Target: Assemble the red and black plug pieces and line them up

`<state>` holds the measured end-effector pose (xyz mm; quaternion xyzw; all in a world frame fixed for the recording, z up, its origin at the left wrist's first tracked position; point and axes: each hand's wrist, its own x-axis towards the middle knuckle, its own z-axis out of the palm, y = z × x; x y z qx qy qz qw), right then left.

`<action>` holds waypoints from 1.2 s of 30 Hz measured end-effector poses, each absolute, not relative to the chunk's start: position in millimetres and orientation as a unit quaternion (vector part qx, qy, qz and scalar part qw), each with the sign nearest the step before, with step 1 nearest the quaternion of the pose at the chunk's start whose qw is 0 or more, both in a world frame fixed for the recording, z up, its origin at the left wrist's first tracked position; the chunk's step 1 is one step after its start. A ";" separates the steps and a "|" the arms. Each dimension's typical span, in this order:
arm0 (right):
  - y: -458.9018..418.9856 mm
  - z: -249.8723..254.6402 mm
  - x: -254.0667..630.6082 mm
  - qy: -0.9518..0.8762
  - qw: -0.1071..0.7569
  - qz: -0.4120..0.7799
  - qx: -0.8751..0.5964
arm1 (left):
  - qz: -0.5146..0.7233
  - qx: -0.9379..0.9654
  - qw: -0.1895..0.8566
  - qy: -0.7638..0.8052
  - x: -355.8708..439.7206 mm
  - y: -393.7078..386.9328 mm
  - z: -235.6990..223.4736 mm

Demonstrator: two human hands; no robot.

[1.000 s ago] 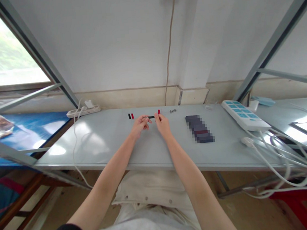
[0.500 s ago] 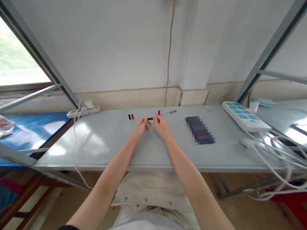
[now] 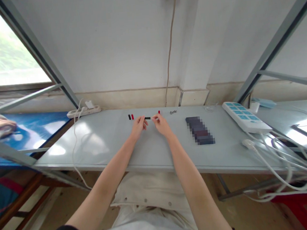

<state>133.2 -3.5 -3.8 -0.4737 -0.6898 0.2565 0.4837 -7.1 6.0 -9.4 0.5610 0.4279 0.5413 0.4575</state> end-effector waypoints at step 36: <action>-6.4 -11.4 121.2 -0.742 0.400 0.215 -0.494 | 0.528 0.562 0.460 0.439 -5.7 7.0 -12.1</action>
